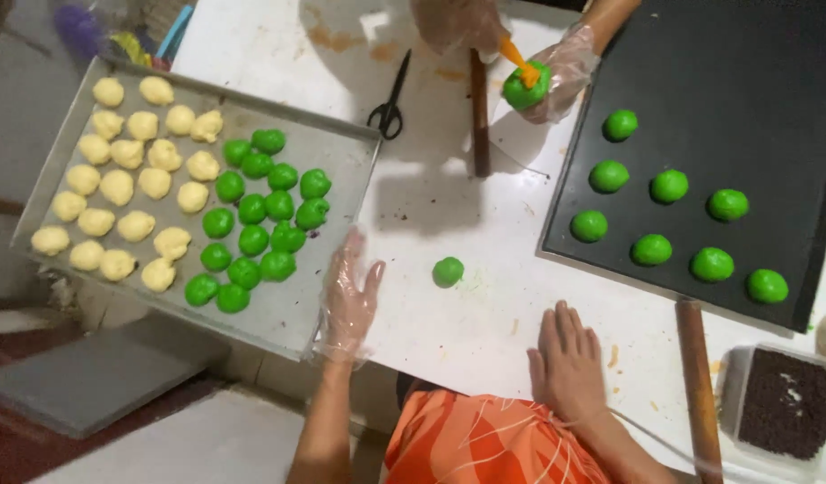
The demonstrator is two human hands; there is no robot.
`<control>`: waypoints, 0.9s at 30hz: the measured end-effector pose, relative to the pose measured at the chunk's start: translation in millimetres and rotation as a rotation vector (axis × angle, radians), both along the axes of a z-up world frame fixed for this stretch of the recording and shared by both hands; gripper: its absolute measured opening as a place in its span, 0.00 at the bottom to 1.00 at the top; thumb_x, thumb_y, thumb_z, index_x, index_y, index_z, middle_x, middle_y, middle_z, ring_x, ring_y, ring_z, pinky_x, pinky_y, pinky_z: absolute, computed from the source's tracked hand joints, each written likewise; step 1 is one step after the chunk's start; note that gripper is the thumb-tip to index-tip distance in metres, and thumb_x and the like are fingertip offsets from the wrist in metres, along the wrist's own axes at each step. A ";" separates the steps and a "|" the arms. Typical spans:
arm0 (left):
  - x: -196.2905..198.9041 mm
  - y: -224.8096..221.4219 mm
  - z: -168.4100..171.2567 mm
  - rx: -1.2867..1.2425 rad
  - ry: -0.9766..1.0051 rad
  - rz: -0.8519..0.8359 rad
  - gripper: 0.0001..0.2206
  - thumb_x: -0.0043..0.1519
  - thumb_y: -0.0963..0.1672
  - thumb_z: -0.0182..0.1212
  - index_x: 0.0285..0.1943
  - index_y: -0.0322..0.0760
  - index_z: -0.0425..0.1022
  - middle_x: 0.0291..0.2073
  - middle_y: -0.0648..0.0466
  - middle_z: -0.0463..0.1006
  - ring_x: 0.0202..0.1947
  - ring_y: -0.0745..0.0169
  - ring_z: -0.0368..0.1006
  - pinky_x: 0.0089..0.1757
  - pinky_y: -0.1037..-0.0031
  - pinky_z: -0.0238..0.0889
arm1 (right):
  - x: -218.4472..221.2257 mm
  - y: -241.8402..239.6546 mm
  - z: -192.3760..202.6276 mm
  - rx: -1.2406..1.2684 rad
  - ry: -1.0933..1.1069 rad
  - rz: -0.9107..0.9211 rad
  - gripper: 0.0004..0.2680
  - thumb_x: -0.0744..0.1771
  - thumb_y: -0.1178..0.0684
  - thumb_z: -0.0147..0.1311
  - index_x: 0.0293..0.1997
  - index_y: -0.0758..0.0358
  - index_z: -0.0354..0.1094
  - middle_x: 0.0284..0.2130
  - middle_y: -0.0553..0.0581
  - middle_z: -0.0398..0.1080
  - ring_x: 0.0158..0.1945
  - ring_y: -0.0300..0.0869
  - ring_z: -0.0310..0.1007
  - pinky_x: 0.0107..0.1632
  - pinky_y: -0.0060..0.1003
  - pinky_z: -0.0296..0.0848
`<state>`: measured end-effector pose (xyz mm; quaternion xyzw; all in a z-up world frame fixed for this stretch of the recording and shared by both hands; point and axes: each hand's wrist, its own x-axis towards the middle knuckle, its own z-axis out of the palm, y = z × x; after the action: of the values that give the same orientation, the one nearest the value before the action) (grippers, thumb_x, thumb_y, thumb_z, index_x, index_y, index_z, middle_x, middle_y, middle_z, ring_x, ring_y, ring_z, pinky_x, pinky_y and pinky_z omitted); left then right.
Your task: Filling and sealing green dough balls with a piping bag and hand-rolling them into spheres.
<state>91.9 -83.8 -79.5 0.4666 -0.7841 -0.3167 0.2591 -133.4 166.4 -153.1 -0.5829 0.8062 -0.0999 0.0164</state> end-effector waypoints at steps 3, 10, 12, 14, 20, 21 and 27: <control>11.9 15.3 -29.4 1.048 1.110 0.497 0.24 0.63 0.49 0.37 0.68 0.38 0.56 0.69 0.53 0.57 0.70 0.61 0.50 0.64 0.66 0.46 | -30.2 24.9 -22.2 0.398 0.210 0.164 0.41 0.48 0.46 0.59 0.68 0.57 0.41 0.68 0.56 0.45 0.65 0.48 0.53 0.59 0.44 0.57; 26.2 59.5 -95.1 -0.264 -0.198 0.302 0.14 0.64 0.47 0.49 0.57 0.44 0.70 0.48 0.55 0.74 0.46 0.61 0.71 0.42 0.72 0.69 | -33.9 -40.4 -15.1 0.188 -0.639 -0.047 0.15 0.66 0.45 0.48 0.17 0.56 0.56 0.12 0.49 0.60 0.18 0.38 0.56 0.28 0.36 0.56; 21.2 60.7 -93.9 -0.289 -0.241 0.355 0.15 0.63 0.47 0.49 0.57 0.44 0.69 0.48 0.54 0.74 0.44 0.61 0.72 0.39 0.73 0.70 | -20.9 -74.7 -20.5 -0.128 -0.621 -0.050 0.19 0.67 0.47 0.44 0.13 0.61 0.50 0.09 0.52 0.51 0.15 0.39 0.49 0.24 0.40 0.50; 17.2 59.7 -75.9 -0.414 -0.201 0.358 0.11 0.63 0.44 0.51 0.52 0.40 0.72 0.45 0.53 0.76 0.41 0.60 0.73 0.41 0.71 0.68 | -1.7 -122.5 -3.8 -0.383 -0.881 -0.051 0.11 0.67 0.56 0.37 0.45 0.66 0.70 0.45 0.58 0.71 0.51 0.46 0.69 0.54 0.37 0.63; 23.0 57.2 -79.8 -0.265 -0.345 0.294 0.14 0.64 0.49 0.44 0.56 0.45 0.68 0.41 0.54 0.72 0.44 0.61 0.70 0.45 0.71 0.65 | 24.2 -197.8 -21.3 -0.242 -0.730 0.277 0.20 0.62 0.36 0.56 0.52 0.57 0.66 0.47 0.60 0.66 0.52 0.54 0.65 0.57 0.50 0.62; 22.3 55.3 -82.3 -0.252 -0.347 0.304 0.14 0.64 0.49 0.44 0.56 0.45 0.68 0.41 0.54 0.72 0.44 0.61 0.70 0.45 0.71 0.65 | 31.0 -193.9 -20.3 -0.227 -0.732 0.285 0.20 0.62 0.36 0.56 0.52 0.57 0.66 0.47 0.60 0.66 0.52 0.54 0.65 0.57 0.50 0.62; 26.2 52.0 -95.1 -0.260 -0.325 0.274 0.16 0.66 0.49 0.41 0.56 0.42 0.68 0.41 0.52 0.71 0.44 0.57 0.69 0.44 0.68 0.64 | 11.7 -170.2 1.9 0.025 -0.684 0.309 0.14 0.61 0.46 0.59 0.50 0.52 0.68 0.47 0.55 0.67 0.52 0.49 0.67 0.53 0.46 0.68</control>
<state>118.1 -31.7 -174.5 0.5762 -0.7790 -0.0961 0.2279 -121.7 -3.9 -151.1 -0.6304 0.6578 -0.2755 0.3067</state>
